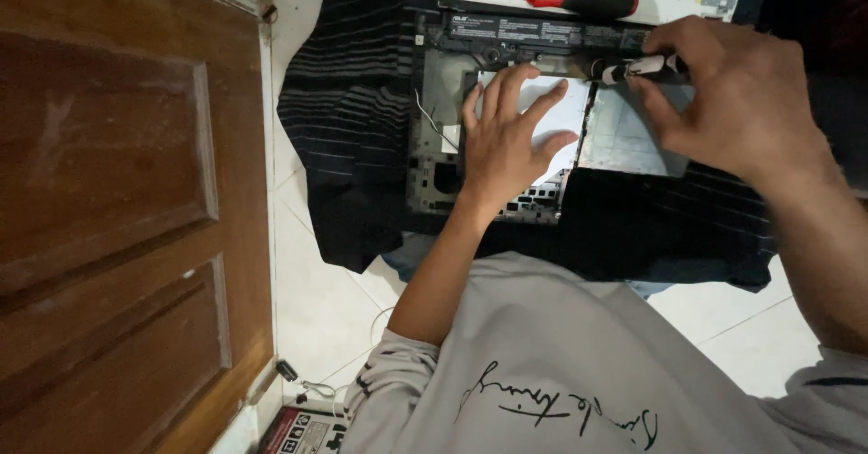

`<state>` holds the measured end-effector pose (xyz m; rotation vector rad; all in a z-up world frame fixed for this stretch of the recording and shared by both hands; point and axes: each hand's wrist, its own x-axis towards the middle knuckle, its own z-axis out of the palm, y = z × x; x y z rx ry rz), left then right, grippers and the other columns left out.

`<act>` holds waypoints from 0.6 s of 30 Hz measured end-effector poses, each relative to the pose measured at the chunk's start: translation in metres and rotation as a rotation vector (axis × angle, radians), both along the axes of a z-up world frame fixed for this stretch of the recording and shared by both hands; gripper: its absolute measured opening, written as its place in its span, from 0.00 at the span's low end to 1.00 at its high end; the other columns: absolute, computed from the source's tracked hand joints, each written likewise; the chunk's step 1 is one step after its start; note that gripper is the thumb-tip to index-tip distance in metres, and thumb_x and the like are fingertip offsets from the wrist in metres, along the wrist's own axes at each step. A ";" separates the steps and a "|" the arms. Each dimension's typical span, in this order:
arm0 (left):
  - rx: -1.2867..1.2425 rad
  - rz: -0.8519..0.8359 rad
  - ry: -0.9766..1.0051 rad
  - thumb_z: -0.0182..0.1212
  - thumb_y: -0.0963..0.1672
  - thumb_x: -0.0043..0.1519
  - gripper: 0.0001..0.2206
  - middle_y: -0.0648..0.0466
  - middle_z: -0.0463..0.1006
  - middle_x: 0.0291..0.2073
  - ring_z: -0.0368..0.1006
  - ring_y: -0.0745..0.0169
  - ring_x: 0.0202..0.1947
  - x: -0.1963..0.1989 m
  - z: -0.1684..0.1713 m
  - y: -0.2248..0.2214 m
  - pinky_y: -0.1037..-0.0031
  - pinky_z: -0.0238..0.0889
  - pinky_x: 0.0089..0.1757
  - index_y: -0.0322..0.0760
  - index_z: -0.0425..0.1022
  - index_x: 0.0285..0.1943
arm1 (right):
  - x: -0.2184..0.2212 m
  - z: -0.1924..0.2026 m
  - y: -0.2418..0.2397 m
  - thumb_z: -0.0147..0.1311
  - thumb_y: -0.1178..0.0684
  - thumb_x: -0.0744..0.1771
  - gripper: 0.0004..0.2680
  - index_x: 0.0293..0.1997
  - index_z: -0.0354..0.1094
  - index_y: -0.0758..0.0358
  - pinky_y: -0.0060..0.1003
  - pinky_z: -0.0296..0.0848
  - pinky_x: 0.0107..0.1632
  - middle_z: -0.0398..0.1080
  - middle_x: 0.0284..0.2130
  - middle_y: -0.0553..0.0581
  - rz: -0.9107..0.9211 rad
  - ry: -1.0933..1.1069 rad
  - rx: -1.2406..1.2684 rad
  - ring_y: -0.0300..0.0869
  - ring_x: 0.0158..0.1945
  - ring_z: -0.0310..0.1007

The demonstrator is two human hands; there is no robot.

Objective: Unscrewing and removing a metal plate from the internal components of a laptop using a screwdriver.

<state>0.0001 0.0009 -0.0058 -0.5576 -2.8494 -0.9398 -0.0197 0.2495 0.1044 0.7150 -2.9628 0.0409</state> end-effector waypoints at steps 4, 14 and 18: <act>-0.011 0.001 0.004 0.72 0.56 0.59 0.25 0.57 0.65 0.66 0.60 0.55 0.71 0.000 0.004 0.000 0.47 0.48 0.66 0.59 0.74 0.65 | 0.003 -0.001 0.002 0.65 0.44 0.73 0.14 0.64 0.74 0.56 0.41 0.73 0.42 0.79 0.46 0.51 0.001 0.010 -0.016 0.47 0.51 0.83; -0.020 -0.008 -0.022 0.71 0.57 0.59 0.26 0.57 0.65 0.66 0.59 0.54 0.71 -0.001 0.006 -0.001 0.49 0.45 0.67 0.60 0.73 0.66 | 0.001 0.007 0.000 0.67 0.48 0.72 0.12 0.60 0.76 0.60 0.40 0.71 0.40 0.78 0.42 0.52 0.005 -0.006 -0.106 0.46 0.46 0.80; -0.004 -0.010 -0.016 0.71 0.56 0.60 0.24 0.57 0.65 0.65 0.59 0.53 0.71 -0.001 0.008 -0.001 0.48 0.46 0.66 0.59 0.73 0.65 | 0.000 0.007 -0.005 0.64 0.49 0.72 0.11 0.60 0.75 0.60 0.42 0.72 0.40 0.78 0.43 0.52 -0.001 -0.013 -0.143 0.47 0.47 0.81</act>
